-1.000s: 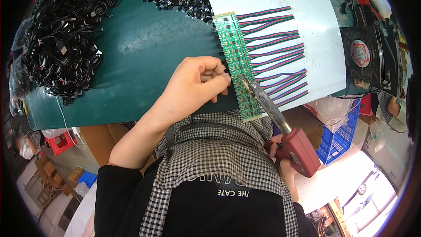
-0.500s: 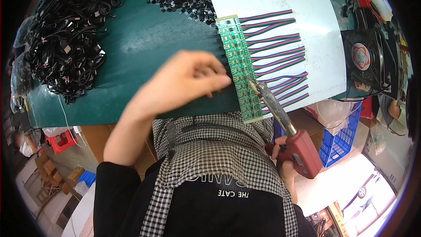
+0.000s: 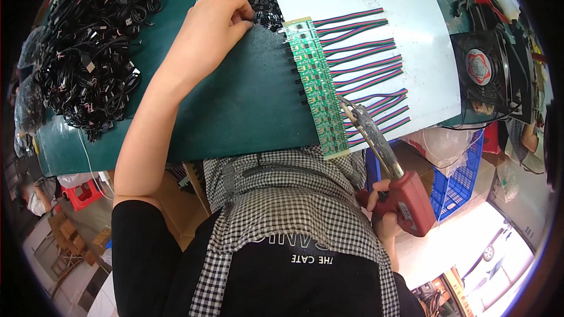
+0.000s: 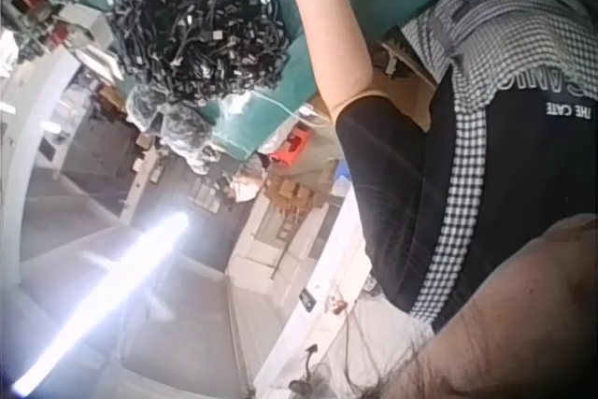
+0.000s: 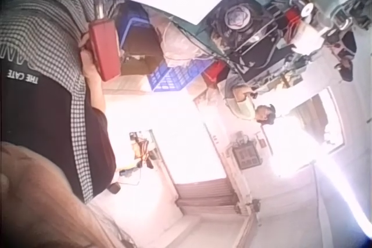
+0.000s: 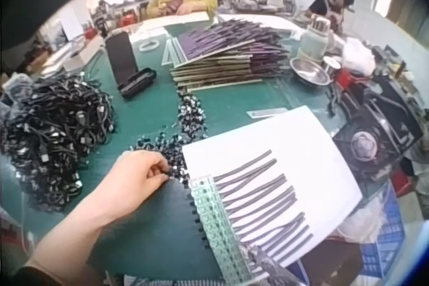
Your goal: The person solders multiple wires onto a green printed circuit board using a soldering iron.
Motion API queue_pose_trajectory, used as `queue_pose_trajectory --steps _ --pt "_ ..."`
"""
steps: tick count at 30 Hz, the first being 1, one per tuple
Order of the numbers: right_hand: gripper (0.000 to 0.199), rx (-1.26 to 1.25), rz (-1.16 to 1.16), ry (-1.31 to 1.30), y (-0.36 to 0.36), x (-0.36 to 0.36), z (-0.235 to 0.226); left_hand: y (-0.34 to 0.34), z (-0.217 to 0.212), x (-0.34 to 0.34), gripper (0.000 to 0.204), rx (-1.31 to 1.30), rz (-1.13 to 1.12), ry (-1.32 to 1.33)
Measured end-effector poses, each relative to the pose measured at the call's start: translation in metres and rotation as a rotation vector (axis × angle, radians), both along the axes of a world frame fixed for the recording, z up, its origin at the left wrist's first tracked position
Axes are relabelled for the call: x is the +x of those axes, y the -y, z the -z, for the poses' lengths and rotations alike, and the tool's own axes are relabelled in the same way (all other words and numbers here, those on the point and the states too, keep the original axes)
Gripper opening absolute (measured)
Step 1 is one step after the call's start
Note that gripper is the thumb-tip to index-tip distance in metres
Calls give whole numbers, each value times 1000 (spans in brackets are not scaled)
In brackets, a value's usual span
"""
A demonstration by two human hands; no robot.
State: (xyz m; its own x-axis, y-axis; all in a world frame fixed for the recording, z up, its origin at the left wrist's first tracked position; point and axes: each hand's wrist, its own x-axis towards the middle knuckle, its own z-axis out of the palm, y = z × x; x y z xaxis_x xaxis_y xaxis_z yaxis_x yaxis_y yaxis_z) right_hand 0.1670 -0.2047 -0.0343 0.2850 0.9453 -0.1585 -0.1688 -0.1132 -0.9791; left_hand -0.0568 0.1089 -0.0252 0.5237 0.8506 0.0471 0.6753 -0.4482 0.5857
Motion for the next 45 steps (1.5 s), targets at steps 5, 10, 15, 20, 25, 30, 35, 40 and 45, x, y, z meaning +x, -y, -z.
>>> queue_pose_trajectory --steps 5,10,15,20,25,30,35,40,45 --pt "71 18 10 -14 -1 0 0 8 -11 -10 15 -42 -24 -18" --pt "72 -1 5 7 -2 0 -1 24 1 -32 18 -480 -187 348" --pt "75 -95 45 61 -9 -3 -8 60 -4 -26 12 -534 -267 530" --pt "77 -117 81 27 -5 -1 -5 98 -16 4 8 -893 -238 725" --pt "73 -67 60 -58 -8 1 -5 118 -15 25 6 -988 -257 771" --pt "76 -107 77 -45 -10 -1 -7 122 -11 31 15 -882 -247 757" --pt "75 -158 44 -78 -13 1 -12 120 -9 36 20 -881 -242 722" --pt "77 -229 37 -66 -14 1 -15 121 -9 36 20 -859 -258 719" --pt "73 -233 -18 -5 -14 4 -13 120 -7 36 19 -869 -263 736"
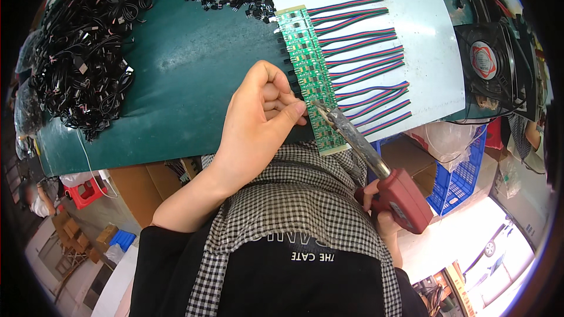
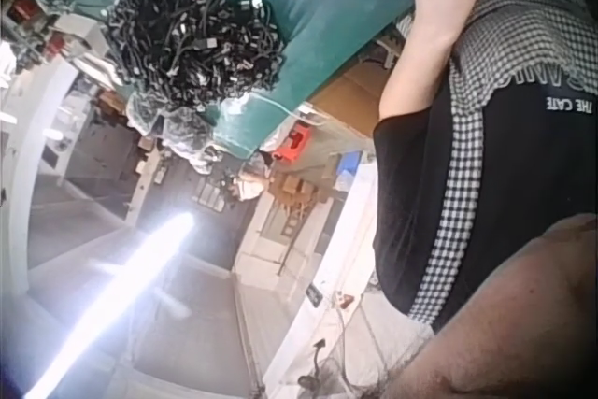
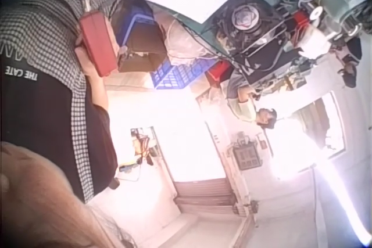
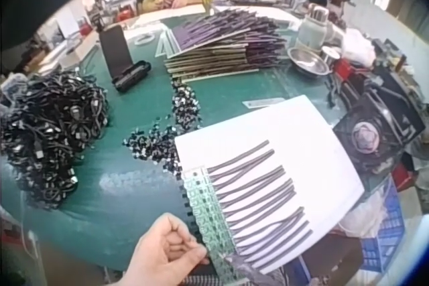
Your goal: The person solders multiple wires onto a green printed circuit board using a soldering iron.
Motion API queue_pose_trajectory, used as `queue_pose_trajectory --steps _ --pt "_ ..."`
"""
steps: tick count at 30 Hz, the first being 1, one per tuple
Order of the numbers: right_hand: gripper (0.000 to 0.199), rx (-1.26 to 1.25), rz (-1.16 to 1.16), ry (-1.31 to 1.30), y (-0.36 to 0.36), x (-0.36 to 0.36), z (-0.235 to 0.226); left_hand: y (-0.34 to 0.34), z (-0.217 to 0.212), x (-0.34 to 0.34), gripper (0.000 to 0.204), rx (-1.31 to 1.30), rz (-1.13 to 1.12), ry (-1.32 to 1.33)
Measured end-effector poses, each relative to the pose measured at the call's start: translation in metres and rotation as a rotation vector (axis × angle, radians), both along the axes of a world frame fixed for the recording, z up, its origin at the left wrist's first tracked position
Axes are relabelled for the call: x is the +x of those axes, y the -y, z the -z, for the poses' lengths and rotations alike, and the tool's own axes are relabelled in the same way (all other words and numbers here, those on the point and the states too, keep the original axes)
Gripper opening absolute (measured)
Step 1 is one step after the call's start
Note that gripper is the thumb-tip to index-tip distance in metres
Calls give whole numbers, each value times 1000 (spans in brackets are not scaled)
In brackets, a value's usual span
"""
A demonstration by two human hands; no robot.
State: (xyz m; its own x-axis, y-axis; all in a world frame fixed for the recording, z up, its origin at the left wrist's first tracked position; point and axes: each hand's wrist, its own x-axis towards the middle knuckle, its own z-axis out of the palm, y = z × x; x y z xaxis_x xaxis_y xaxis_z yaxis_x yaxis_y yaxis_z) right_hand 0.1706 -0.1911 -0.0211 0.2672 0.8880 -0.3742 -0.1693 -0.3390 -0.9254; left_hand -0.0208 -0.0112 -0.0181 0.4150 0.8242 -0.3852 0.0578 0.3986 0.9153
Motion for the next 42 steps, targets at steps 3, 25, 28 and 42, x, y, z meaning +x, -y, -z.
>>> queue_pose_trajectory --steps 3,25,28,42 --pt "68 6 -49 76 4 3 6 0 2 1 19 2 -8 24" --pt "72 24 -127 278 18 9 19 0 2 3 20 1 -45 15" --pt "73 104 -158 463 36 18 34 -1 0 2 19 -1 -18 2" --pt "50 117 -179 400 32 18 34 1 3 5 21 2 -71 33"
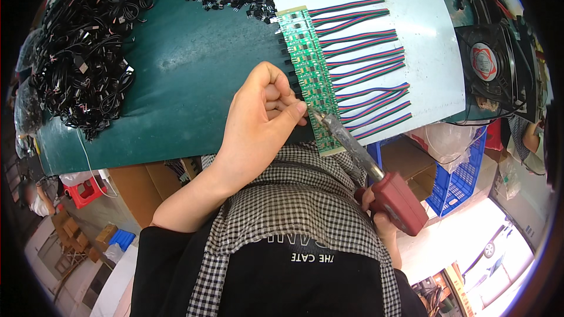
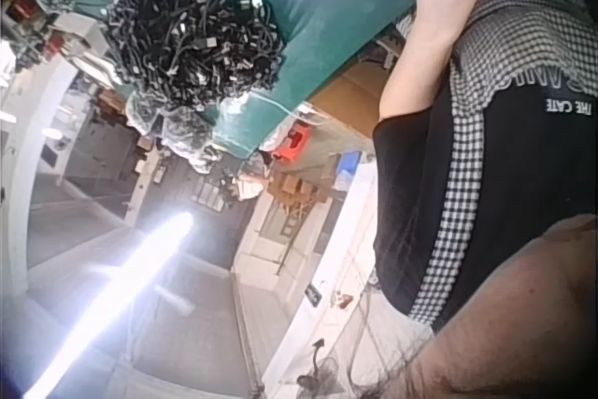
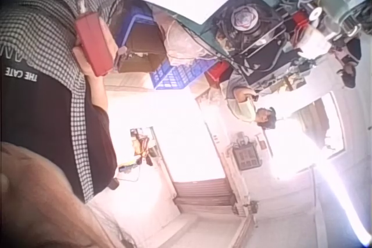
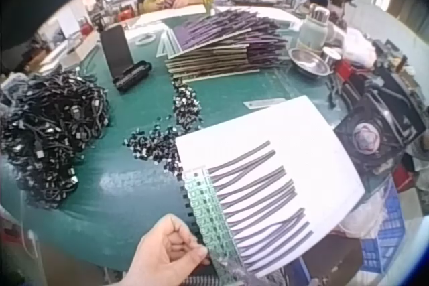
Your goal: The person solders multiple wires onto a green printed circuit board using a soldering iron.
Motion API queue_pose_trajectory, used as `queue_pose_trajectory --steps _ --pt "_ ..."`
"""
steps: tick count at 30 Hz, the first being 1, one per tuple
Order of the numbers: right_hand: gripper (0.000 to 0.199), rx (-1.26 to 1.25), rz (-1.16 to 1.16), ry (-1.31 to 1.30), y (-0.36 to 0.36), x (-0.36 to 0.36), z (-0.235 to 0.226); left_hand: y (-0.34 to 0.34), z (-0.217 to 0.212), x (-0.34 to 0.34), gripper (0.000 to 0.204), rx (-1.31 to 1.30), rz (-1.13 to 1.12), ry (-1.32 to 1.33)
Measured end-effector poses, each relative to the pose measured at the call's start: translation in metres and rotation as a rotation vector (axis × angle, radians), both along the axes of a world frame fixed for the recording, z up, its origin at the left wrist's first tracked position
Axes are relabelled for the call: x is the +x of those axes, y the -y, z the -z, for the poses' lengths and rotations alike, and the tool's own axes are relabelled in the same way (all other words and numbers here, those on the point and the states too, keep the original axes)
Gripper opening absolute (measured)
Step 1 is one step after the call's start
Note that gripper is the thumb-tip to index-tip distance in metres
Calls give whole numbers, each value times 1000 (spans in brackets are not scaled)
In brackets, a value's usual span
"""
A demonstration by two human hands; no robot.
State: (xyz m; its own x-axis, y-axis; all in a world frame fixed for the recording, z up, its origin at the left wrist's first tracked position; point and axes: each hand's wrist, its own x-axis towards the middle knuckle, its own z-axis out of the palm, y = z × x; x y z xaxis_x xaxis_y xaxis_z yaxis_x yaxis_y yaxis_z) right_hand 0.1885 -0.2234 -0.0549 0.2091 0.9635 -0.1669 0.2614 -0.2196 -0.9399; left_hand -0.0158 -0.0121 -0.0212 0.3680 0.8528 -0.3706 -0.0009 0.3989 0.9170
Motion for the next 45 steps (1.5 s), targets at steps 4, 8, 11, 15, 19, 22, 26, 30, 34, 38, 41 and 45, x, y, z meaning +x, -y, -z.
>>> queue_pose_trajectory --steps 4,8,11,15,19,22,26,30,34,38,41,45 --pt "62 37 57 28 8 0 3 0 -1 0 21 -7 -6 6" --pt "70 -64 148 -272 -23 -17 -26 0 2 0 20 -6 4 12" --pt "73 -36 210 -320 -29 -20 -29 -1 1 -1 20 0 7 7" --pt "72 -54 133 -287 -26 -15 -29 1 -2 -3 19 9 -13 -8" --pt "76 -23 216 -439 -16 -20 -25 -1 -3 -6 18 12 56 -25" --pt "78 40 147 -506 -10 -14 -18 -20 -3 -16 16 109 15 -77" --pt "77 25 142 -508 -14 -14 -20 -74 7 -32 21 615 5 -607" --pt "76 72 135 -533 -15 -16 -22 -101 13 -32 20 665 97 -704" --pt "77 82 128 -531 -13 -16 -19 -110 7 -32 14 658 175 -734" --pt "76 106 130 -529 -12 -17 -20 -100 1 -38 13 799 202 -851" --pt "75 69 157 -508 -11 -17 -19 -93 1 -44 12 703 163 -842" --pt "73 95 127 -482 -13 -17 -20 -92 5 -52 17 808 208 -709"
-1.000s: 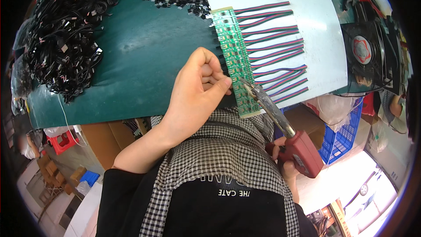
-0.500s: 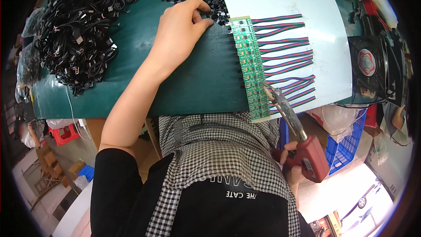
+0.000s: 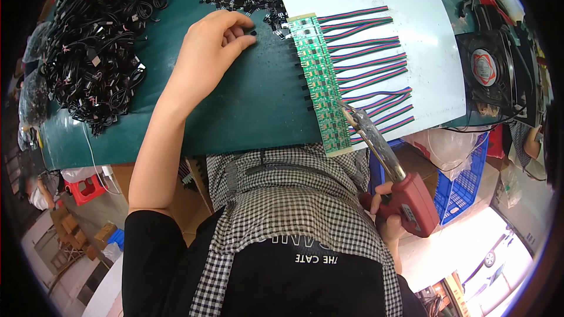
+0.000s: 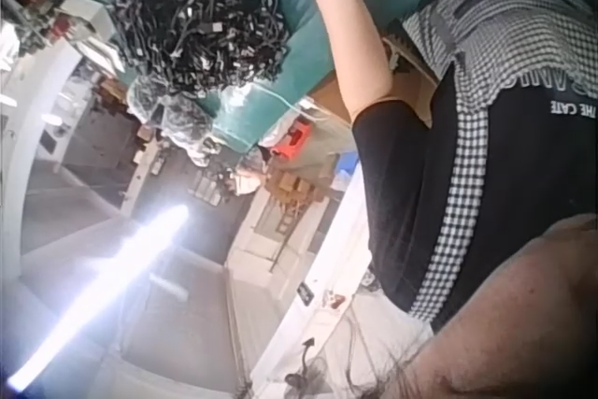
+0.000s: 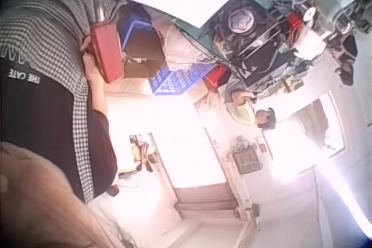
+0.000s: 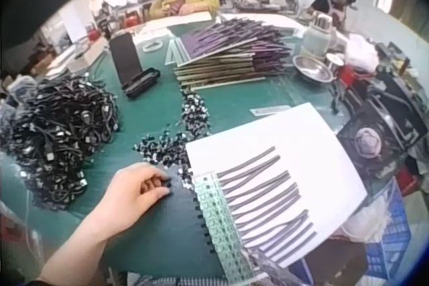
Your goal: The person solders multiple wires onto a green printed circuit board using a soldering iron.
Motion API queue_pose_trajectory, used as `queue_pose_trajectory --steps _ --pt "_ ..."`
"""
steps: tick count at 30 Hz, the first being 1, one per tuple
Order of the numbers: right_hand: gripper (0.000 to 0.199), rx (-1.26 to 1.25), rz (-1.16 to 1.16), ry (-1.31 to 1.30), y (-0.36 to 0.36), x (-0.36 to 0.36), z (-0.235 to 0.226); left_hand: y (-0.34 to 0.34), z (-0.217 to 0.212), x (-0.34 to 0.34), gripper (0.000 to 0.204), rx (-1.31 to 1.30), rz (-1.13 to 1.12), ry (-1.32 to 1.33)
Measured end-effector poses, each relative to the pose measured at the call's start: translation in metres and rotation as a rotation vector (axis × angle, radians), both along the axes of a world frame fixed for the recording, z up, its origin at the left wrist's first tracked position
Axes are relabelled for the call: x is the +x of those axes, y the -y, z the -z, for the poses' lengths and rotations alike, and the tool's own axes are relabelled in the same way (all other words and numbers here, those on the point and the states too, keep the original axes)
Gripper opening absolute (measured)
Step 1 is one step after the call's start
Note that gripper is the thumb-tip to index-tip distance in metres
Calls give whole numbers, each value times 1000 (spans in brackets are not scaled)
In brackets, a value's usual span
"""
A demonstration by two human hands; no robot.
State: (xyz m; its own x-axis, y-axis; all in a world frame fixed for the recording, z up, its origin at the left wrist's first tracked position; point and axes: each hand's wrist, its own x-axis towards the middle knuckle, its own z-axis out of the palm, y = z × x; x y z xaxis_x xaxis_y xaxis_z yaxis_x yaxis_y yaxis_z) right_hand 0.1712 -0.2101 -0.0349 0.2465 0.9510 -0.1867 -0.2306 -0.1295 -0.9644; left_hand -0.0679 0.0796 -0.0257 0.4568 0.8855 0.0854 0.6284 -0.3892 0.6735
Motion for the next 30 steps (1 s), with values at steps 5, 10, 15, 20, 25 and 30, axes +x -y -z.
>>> queue_pose_trajectory --steps 5,10,15,20,25,30 --pt "73 -14 13 30 1 -1 0 -5 2 -6 20 -70 64 32" --pt "76 -40 29 8 1 0 1 -6 1 -6 18 -228 27 74" --pt "76 -27 24 1 -1 -1 -1 -3 -1 3 9 -111 22 8" --pt "77 -14 40 -9 1 -1 0 16 -8 3 7 -544 -62 368" --pt "79 -63 38 -15 1 0 -2 36 -3 -3 14 -671 -64 466" --pt "76 -60 46 -39 3 1 0 52 -2 -6 12 -292 -84 375"
